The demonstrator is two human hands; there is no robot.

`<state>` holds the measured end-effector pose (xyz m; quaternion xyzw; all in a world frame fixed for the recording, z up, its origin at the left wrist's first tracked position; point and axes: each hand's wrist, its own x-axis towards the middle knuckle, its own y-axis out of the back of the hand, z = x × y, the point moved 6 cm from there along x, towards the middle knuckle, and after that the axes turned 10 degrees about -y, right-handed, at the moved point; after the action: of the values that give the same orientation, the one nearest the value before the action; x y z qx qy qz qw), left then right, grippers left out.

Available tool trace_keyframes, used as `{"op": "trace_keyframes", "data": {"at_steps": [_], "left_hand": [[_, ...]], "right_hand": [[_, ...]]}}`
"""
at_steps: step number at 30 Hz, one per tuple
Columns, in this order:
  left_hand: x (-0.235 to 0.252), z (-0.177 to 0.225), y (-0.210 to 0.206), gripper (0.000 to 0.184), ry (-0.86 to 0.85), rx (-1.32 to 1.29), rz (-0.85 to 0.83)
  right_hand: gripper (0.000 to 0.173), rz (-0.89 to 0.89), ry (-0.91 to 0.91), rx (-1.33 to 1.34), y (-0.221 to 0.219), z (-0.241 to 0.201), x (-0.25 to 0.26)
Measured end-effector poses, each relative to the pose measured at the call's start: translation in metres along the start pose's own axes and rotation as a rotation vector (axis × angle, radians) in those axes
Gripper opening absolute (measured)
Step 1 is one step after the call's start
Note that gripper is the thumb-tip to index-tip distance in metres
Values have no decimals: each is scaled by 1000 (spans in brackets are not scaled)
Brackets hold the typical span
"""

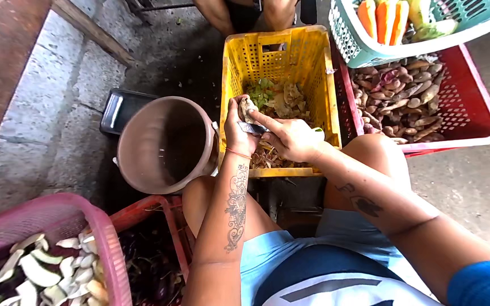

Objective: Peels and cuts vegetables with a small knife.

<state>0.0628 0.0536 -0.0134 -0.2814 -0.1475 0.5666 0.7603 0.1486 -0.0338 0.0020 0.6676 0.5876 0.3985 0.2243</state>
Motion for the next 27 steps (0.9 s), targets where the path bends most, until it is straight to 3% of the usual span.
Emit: {"op": "trace_keyframes", "data": {"at_steps": [14,16,19,23,27], "left_hand": [[2,-2,-2,40,-134,195,-117],[2,-1,-3,39,-140,211,-136],[1,-2,-5,37,-105,136,-140],[3,-8,-1,34,-29,25,-20],[7,-7,6,25,-107,134,-12]], "right_hand": [[39,17,-65,126,6,8,5],[42,-35,-106,155,6,10,6],[61,-153,-195,210,9,13,8],[56,-146,-212,148,7,13,10],[56,-158,-217,105,3,14,11]]}}
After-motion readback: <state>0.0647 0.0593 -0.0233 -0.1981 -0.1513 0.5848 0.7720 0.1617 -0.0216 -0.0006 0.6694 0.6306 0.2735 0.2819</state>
